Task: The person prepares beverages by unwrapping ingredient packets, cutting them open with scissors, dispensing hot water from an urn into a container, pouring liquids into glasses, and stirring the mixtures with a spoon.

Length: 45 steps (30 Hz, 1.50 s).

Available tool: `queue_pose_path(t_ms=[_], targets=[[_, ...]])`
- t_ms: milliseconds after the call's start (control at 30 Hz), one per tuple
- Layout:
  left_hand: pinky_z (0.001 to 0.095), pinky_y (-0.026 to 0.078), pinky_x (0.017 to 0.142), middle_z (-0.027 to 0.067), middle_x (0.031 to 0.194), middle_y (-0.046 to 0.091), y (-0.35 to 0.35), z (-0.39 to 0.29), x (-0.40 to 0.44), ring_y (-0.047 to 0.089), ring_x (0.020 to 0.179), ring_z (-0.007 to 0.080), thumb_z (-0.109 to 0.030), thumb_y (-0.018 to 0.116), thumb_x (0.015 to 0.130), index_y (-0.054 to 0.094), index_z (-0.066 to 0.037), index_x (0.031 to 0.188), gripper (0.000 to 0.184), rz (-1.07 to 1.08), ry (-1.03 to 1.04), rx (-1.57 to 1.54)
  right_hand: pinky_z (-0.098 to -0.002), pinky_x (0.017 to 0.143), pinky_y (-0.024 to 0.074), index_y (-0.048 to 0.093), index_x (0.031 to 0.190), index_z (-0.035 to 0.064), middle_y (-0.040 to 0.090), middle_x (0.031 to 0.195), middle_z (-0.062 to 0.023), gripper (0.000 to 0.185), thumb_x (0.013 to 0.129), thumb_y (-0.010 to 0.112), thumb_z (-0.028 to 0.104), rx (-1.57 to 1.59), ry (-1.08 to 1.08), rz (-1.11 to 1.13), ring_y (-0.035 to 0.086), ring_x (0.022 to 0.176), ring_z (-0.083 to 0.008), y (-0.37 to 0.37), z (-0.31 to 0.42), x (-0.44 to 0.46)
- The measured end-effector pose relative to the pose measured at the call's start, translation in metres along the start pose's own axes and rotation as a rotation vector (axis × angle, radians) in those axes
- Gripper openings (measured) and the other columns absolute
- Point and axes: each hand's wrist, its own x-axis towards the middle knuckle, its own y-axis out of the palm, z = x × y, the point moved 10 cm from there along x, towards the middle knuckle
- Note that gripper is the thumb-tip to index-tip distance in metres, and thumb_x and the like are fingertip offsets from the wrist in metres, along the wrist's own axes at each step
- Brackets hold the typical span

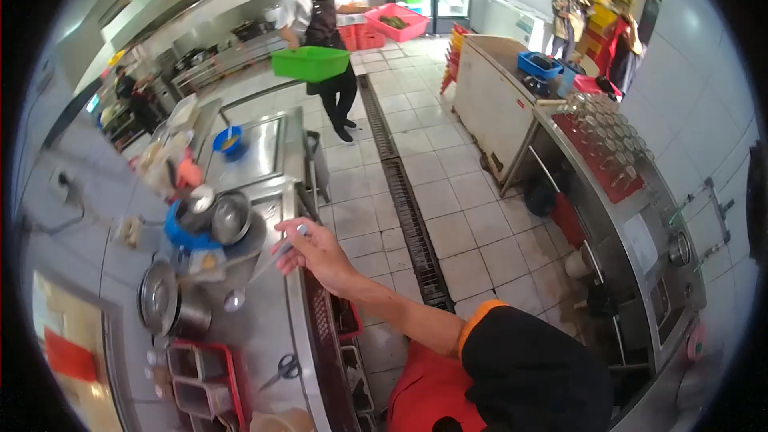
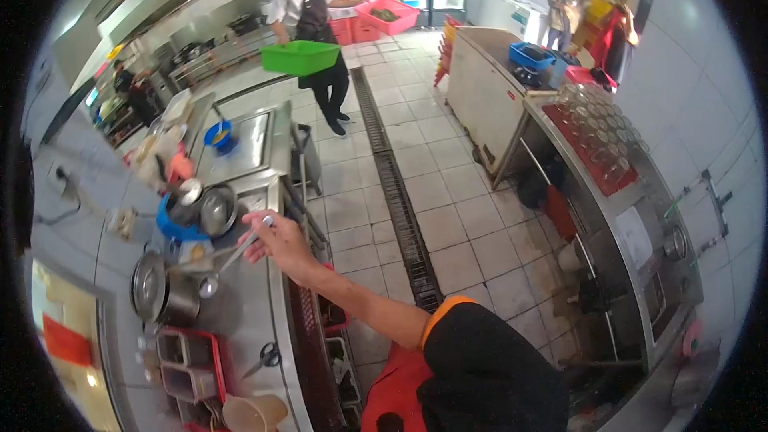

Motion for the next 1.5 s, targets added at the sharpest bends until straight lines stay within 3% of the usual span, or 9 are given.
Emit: queue_pose_path(t_ms=[233, 367, 533, 700, 767, 800, 900, 1000, 1500], targets=[[0.0315, 0.048, 0.065, 0.0046, 0.078, 0.055, 0.181, 0.015, 0.012, 0.052, 0.068, 0.0175, -0.031, 0.045, 0.099, 0.061, -0.001, 0.097, 0.034, 0.356, -0.03, -0.028, -0.0261, 0.057, 0.0492, 0.058, 0.1, -0.0011, 0.064, 0.084, -0.0088, 0.024, 0.101, 0.051, 0.022, -0.386, -0.069, 0.233, 0.062, 0.066, -0.0114, -0.004, 0.117, -0.05], [0.0307, 0.048, 0.065, 0.0039, 0.077, 0.055, 0.238, 0.027, 0.01, 0.051, 0.067, 0.017, -0.031, 0.045, 0.099, 0.061, -0.002, 0.097, 0.033, 0.481, -0.055, -0.029, -0.0348, 0.059, 0.0453, 0.058, 0.09, -0.0015, 0.058, 0.077, -0.0129, 0.013, 0.092, 0.057, 0.011, -0.708, -0.433, 0.278, 0.06, 0.064, -0.026, -0.024, 0.12, -0.062], [0.028, 0.048, 0.062, 0.004, 0.08, 0.06, 0.329, -0.022, -0.018, 0.056, 0.064, 0.0159, -0.031, 0.045, 0.1, 0.062, -0.003, 0.099, 0.032, 0.774, 0.024, -0.064, -0.0392, 0.067, 0.0466, 0.06, 0.09, 0.0003, 0.058, 0.079, -0.013, 0.014, 0.09, 0.058, 0.014, -0.958, -0.434, 0.288, 0.059, 0.074, -0.0316, -0.072, 0.083, -0.05], [0.032, 0.051, 0.069, 0.0093, 0.087, 0.065, 0.358, -0.014, 0.006, 0.061, 0.072, 0.021, -0.03, 0.051, 0.099, 0.062, -0.003, 0.102, 0.03, 0.833, -0.179, 0.066, -0.0412, 0.07, 0.0474, 0.062, 0.089, 0.002, 0.06, 0.086, -0.014, 0.018, 0.091, 0.057, 0.019, -1.07, -0.242, 0.376, 0.06, 0.085, -0.0331, -0.095, 0.073, -0.023], [0.0244, 0.044, 0.063, 0.0056, 0.086, 0.06, 0.379, -0.035, 0.014, 0.055, 0.072, 0.0125, -0.033, 0.052, 0.097, 0.058, -0.003, 0.1, 0.03, 0.982, 0.036, 0.0, -0.0423, 0.068, 0.0467, 0.061, 0.089, 0.0025, 0.058, 0.085, -0.0132, 0.017, 0.085, 0.061, 0.019, -1.172, -0.515, 0.271, 0.058, 0.077, -0.0341, -0.094, 0.088, -0.009], [0.0218, 0.041, 0.055, 0.0012, 0.071, 0.058, 0.382, -0.04, 0.023, 0.051, 0.061, 0.0074, -0.024, 0.046, 0.099, 0.06, -0.003, 0.087, 0.028, 0.903, 0.034, 0.051, -0.0422, 0.067, 0.0471, 0.061, 0.09, 0.0024, 0.058, 0.085, -0.0135, 0.017, 0.085, 0.061, 0.019, -1.11, -0.417, 0.25, 0.058, 0.077, -0.0341, -0.099, 0.082, 0.004], [0.0278, 0.043, 0.058, 0.0052, 0.072, 0.058, 0.395, -0.054, 0.051, 0.053, 0.064, 0.0119, -0.023, 0.049, 0.098, 0.064, -0.002, 0.088, 0.028, 0.879, 0.163, 0.111, -0.0386, 0.072, 0.0506, 0.066, 0.097, 0.0012, 0.063, 0.093, -0.0152, 0.019, 0.091, 0.06, 0.019, -1.153, -0.244, 0.423, 0.062, 0.08, -0.033, -0.093, 0.046, 0.028], [0.0294, 0.043, 0.059, 0.006, 0.073, 0.057, 0.395, -0.057, 0.08, 0.052, 0.065, 0.0129, -0.022, 0.051, 0.098, 0.064, -0.001, 0.089, 0.026, 0.807, 0.173, 0.094, -0.032, 0.063, 0.0503, 0.07, 0.091, -0.0003, 0.065, 0.079, -0.0119, 0.01, 0.088, 0.066, 0.008, -1.059, -0.04, 0.347, 0.064, 0.069, -0.0212, -0.096, 0.051, 0.059], [0.0261, 0.039, 0.058, 0.0021, 0.071, 0.051, 0.429, -0.084, 0.122, 0.045, 0.064, 0.0078, -0.022, 0.052, 0.099, 0.06, -0.001, 0.094, 0.023, 0.766, 0.216, 0.033, -0.0299, 0.057, 0.047, 0.071, 0.093, 0.0002, 0.065, 0.075, -0.0096, 0.009, 0.085, 0.068, 0.003, -1.044, -0.093, 0.394, 0.062, 0.063, -0.0166, -0.088, 0.04, 0.147]])
